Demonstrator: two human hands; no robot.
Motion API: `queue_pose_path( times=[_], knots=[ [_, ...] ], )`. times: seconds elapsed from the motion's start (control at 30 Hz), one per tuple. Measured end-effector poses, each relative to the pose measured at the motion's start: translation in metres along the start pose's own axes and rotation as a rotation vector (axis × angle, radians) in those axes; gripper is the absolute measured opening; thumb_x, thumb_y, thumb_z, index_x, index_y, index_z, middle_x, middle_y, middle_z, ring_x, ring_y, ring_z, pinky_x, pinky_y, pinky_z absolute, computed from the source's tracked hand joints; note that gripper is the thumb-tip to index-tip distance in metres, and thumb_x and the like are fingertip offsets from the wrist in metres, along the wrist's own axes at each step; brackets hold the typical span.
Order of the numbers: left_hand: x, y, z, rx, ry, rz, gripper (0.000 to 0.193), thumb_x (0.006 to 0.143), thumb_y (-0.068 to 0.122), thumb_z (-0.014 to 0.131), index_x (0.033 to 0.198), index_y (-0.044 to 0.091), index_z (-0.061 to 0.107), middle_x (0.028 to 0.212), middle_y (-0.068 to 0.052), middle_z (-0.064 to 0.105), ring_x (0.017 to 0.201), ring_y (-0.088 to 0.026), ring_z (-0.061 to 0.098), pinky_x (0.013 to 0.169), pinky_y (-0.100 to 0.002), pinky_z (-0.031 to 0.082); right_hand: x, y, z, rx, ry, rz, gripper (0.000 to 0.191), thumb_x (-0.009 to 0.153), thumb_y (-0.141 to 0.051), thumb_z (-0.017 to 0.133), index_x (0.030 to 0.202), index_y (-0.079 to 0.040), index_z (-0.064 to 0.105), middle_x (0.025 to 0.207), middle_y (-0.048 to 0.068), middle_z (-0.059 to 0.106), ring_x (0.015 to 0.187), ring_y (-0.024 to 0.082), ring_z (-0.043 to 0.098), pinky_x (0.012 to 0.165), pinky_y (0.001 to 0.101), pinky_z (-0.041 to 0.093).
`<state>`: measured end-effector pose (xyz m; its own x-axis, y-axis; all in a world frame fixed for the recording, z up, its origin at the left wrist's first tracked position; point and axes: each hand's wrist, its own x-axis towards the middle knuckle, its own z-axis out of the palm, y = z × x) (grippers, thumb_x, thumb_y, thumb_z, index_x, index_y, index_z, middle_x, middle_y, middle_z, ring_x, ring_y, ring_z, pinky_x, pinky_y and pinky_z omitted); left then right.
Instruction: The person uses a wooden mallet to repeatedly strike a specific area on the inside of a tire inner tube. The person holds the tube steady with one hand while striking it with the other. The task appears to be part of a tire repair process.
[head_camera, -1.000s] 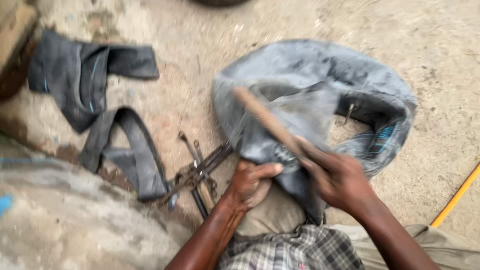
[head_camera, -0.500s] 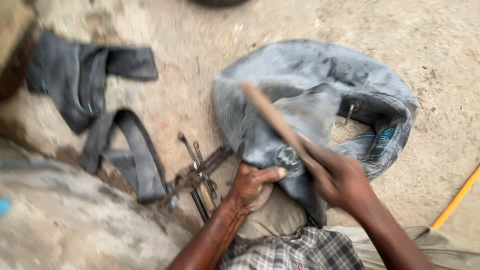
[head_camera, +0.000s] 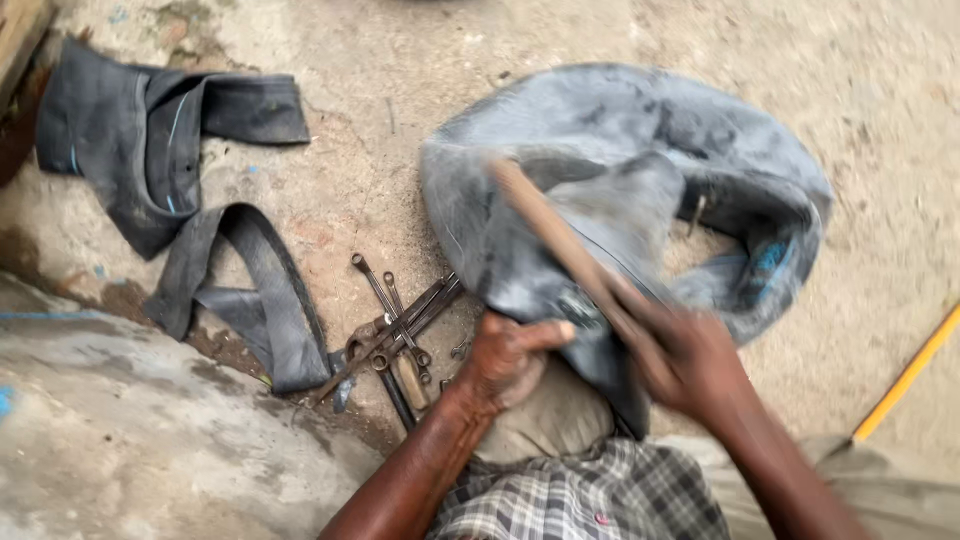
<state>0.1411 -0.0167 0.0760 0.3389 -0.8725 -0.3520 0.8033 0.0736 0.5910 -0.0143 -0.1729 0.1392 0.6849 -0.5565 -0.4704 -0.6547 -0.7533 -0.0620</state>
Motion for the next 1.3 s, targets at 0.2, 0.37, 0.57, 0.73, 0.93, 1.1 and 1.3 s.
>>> queue_pose_path(
  times=[0.2, 0.37, 0.57, 0.73, 0.93, 1.1, 1.3],
  knots=[
    [-0.001, 0.004, 0.009, 0.037, 0.025, 0.24, 0.05, 0.075, -0.015, 0.076, 0.122, -0.001, 0.067, 0.115, -0.008, 0.073, 0.107, -0.022, 0.07, 0.094, -0.04, 0.059, 0.025, -0.004, -0.029, 0.768, 0.523, -0.43, 0.037, 0.104, -0.016, 0.061, 0.139, -0.003, 0.065, 0.111, 0.017, 0.076, 0.092, 0.024, 0.068, 0.073, 0.034, 0.057],
    [-0.001, -0.013, -0.004, -0.216, 0.061, 0.075, 0.044, 0.076, -0.016, 0.07, 0.117, -0.002, 0.065, 0.109, -0.012, 0.071, 0.108, -0.026, 0.07, 0.101, -0.039, 0.059, -0.055, 0.018, 0.001, 0.664, 0.447, -0.534, 0.039, 0.1, -0.017, 0.061, 0.136, -0.003, 0.062, 0.111, 0.017, 0.076, 0.098, 0.016, 0.064, 0.075, 0.0297, 0.05],
    [-0.001, 0.005, 0.011, -0.218, 0.015, 0.098, 0.048, 0.077, -0.015, 0.07, 0.122, -0.003, 0.062, 0.113, -0.015, 0.067, 0.107, -0.029, 0.07, 0.099, -0.044, 0.058, 0.029, -0.018, -0.033, 0.358, -0.076, -0.024, 0.049, 0.104, -0.03, 0.064, 0.153, -0.033, 0.058, 0.069, 0.016, 0.075, 0.054, 0.021, 0.058, 0.056, 0.0376, 0.048],
    [-0.012, 0.013, 0.023, -0.125, 0.123, 0.248, 0.064, 0.066, -0.016, 0.067, 0.125, 0.006, 0.064, 0.113, -0.006, 0.072, 0.107, -0.021, 0.07, 0.092, -0.034, 0.057, 0.026, -0.007, -0.045, 0.57, 0.483, -0.422, 0.039, 0.103, -0.022, 0.061, 0.141, -0.02, 0.065, 0.104, 0.019, 0.075, 0.087, 0.025, 0.063, 0.078, 0.0394, 0.053],
    [-0.002, -0.006, -0.004, -0.227, 0.006, 0.067, 0.045, 0.081, -0.016, 0.071, 0.124, -0.006, 0.064, 0.108, -0.016, 0.07, 0.104, -0.03, 0.067, 0.095, -0.043, 0.058, -0.055, 0.045, -0.002, 0.575, 0.119, 0.023, 0.048, 0.099, -0.021, 0.063, 0.147, -0.015, 0.061, 0.088, 0.024, 0.067, 0.076, 0.024, 0.066, 0.069, 0.0367, 0.058],
    [-0.005, 0.007, 0.004, -0.156, 0.052, 0.057, 0.046, 0.075, -0.013, 0.07, 0.118, 0.0, 0.066, 0.106, -0.01, 0.073, 0.106, -0.026, 0.072, 0.098, -0.038, 0.059, 0.025, -0.008, -0.033, 0.674, 0.141, -0.312, 0.045, 0.095, -0.025, 0.064, 0.14, -0.02, 0.064, 0.096, 0.012, 0.083, 0.058, 0.015, 0.073, 0.054, 0.0361, 0.057],
    [-0.013, 0.012, 0.016, -0.119, 0.123, 0.065, 0.048, 0.072, -0.014, 0.075, 0.118, -0.003, 0.066, 0.11, -0.012, 0.073, 0.107, -0.026, 0.07, 0.1, -0.04, 0.058, 0.015, 0.001, -0.051, 0.764, 0.491, -0.339, 0.042, 0.105, -0.021, 0.058, 0.144, -0.008, 0.06, 0.106, 0.018, 0.076, 0.082, 0.017, 0.064, 0.068, 0.0347, 0.053]
  ],
)
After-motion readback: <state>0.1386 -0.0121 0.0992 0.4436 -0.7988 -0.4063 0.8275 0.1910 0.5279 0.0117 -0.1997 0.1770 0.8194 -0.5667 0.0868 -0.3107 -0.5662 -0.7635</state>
